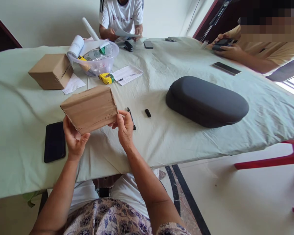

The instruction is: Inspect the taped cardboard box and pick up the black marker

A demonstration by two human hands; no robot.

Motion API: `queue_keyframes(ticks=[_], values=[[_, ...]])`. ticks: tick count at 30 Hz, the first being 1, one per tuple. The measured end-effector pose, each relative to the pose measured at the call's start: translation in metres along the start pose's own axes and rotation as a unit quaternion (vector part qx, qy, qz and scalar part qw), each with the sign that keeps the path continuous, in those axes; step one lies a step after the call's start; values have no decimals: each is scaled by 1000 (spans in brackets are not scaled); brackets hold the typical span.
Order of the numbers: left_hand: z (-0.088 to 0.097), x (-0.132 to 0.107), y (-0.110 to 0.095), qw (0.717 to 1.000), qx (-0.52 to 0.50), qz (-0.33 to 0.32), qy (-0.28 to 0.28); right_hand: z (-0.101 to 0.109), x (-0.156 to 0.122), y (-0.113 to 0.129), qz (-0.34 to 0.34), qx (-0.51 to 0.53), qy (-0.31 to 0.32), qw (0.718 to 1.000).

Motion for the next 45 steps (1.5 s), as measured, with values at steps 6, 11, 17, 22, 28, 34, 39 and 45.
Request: queue_keyframes(ticks=[6,11,17,22,28,34,39,45], values=[[-3,-5,4,1000,8,13,12,-10,-19,8,65,-153,-41,985],[7,-9,7,995,88,23,-46,-17,-29,8,85,-233,-54,967],[16,-10,10,991,94,42,-90,-18,-29,12,104,-181,-33,977],[18,-11,13,995,41,41,-85,-12,-24,15,110,-136,-24,984],[24,-13,10,994,5,30,-102,-5,-22,39,191,-170,-36,966],[43,-16,-2,984,23,-28,-177,1,-29,62,300,-211,-65,928],[54,-20,-7,976,17,-46,-211,9,-30,68,323,-146,-77,932],[56,-17,-15,974,-1,-63,-218,21,-19,53,226,-121,-108,961]])
Point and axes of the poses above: each hand's wrist, its own x-axis towards the middle knuckle, its own z-axis out of the back of the hand, y = z × x, the point moved 10 cm from there along x, towards the middle knuckle, and after that the axes turned 11 degrees about -x, right-handed, at the moved point
